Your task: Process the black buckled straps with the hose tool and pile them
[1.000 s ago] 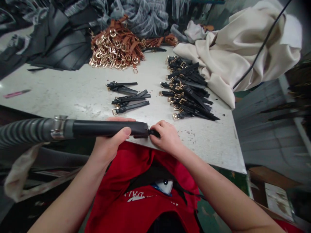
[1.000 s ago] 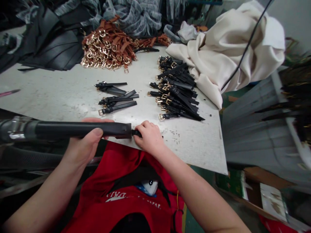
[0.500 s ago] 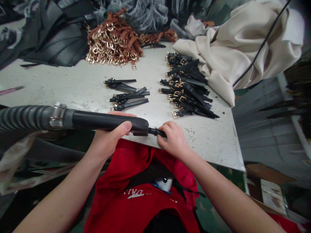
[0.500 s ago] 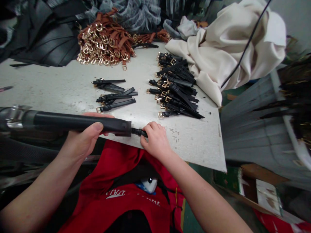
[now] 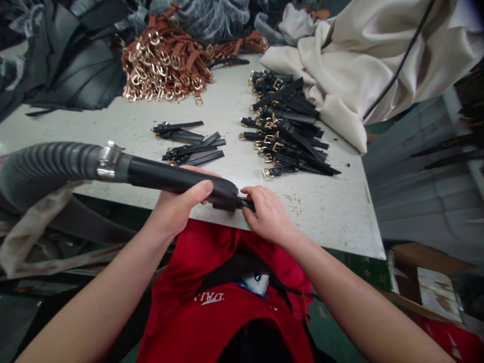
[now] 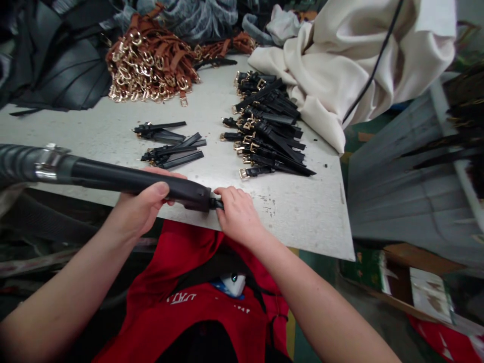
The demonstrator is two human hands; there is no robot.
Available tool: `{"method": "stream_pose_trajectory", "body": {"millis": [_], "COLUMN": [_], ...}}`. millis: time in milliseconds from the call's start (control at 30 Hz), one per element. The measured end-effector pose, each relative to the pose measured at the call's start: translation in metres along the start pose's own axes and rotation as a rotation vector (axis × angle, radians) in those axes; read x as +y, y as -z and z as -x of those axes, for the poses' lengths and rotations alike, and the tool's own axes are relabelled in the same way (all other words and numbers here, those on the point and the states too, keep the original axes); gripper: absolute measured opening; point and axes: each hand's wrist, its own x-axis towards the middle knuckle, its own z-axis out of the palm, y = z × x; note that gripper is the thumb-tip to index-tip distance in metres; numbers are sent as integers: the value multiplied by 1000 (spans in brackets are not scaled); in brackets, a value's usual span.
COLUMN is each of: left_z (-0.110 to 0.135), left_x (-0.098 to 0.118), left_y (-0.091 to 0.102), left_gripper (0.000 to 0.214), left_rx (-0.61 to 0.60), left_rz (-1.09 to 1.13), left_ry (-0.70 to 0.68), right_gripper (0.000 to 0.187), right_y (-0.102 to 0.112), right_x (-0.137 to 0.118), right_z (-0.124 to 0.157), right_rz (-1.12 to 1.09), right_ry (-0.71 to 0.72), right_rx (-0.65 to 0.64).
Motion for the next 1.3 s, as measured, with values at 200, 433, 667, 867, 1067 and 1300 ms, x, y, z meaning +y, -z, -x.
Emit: {"method": "stream_pose_trajectory", "body": {"millis": [200,433,667,867,1067,1300], "left_z": [-3,0,5,14,15,9], "left_x": [-6,-8,-20,-11,-11,-5], "left_y": [4,-7,8,5,-29,-33], "left_gripper": [30,33,39,31,25,25], "left_rx": [71,176,201,205,43,75], "left_rz": [159,236,279,235,130,39], "left_ry": [129,139,160,121,49,65], "right_gripper": [36,35,14,11,11,23], "right_y": [1,-1,15,21,21,21], "right_x": [3,3,13,16,16,22], "right_z": [0,-1,17,25,22,31], "right_rz": [-27,2,200,265,245,145], "right_ry": [-12,-4,-62,-96,-102,-100], "right_rx": [3,-6,70,36,1,42]}}
